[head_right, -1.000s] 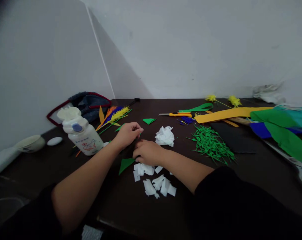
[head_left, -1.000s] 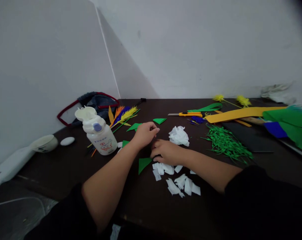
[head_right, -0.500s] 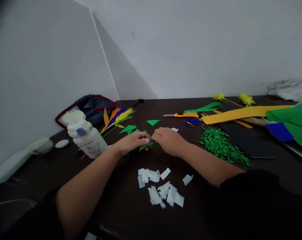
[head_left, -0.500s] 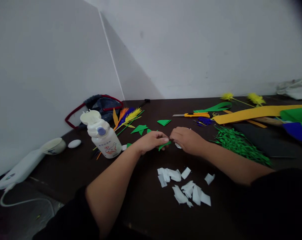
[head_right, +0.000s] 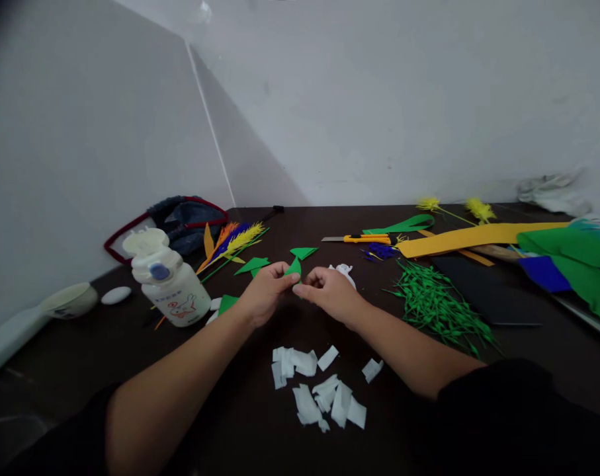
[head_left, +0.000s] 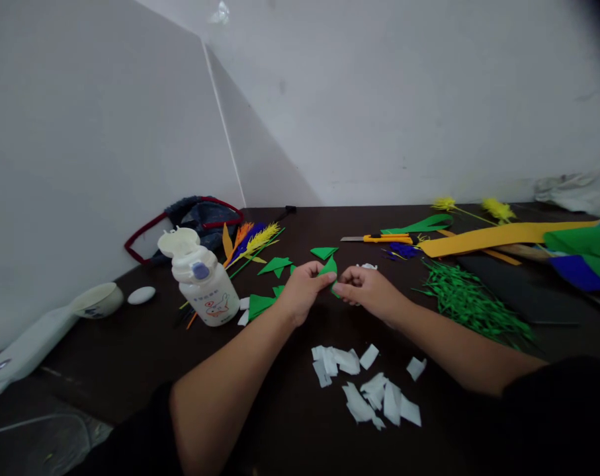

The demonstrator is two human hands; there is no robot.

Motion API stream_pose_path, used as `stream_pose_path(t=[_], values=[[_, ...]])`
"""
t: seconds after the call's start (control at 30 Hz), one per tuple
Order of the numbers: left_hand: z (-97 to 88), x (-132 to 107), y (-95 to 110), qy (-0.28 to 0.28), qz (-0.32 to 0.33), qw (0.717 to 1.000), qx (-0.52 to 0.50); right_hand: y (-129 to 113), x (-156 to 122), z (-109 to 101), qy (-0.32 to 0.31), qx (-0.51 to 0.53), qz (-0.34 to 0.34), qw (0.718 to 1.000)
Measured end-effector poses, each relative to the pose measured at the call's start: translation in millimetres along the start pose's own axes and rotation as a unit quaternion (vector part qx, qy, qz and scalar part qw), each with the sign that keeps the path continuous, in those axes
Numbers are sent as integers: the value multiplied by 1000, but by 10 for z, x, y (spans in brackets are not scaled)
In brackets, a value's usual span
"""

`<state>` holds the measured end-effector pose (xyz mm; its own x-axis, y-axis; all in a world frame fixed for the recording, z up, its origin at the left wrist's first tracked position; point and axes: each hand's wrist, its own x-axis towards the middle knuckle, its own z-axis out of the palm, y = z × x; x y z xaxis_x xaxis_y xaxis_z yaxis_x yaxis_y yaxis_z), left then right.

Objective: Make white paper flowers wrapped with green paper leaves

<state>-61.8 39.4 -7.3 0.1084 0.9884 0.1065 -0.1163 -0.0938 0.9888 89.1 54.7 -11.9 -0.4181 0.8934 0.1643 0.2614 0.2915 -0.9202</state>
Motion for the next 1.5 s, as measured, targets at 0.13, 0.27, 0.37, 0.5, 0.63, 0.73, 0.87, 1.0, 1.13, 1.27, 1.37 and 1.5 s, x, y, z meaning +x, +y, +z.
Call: stream_pose_path(t=[0.13,0.27,0.37,0.5,0.63,0.73,0.87,1.0,1.13,1.27,1.37,1.5], values=[[64,-37,-1,5,15,1000,-21,-83,-65,62,1,66,36,997],[45,-31,4,-1,25,999,48,-64,-66,-118,-18,-31,11,999],[17,-12,18,-4,37,994,99,37,-43,-357,38,-291,-76,953],[14,-6,44,13,51,994,94,202,-26,-559,-14,-552,-107,827],[58,-12,43,19,36,996,76,278,-29,-509,-30,-597,-101,795],[83,-13,31,9,31,997,65,276,-35,-425,-2,-600,-104,793],[70,-6,28,20,37,997,65,223,-57,-425,50,-594,-82,799],[38,7,27,26,34,997,64,119,-217,-599,94,-468,-98,873],[47,2,28,30,27,998,49,81,-576,-826,-179,-261,-115,942],[86,-10,27,24,21,998,51,136,-824,-868,-224,-226,-96,943],[104,-9,12,23,25,998,60,153,-829,-706,-168,-234,-124,950],[92,-5,-9,20,31,997,65,120,-733,-424,-177,-263,-171,933]])
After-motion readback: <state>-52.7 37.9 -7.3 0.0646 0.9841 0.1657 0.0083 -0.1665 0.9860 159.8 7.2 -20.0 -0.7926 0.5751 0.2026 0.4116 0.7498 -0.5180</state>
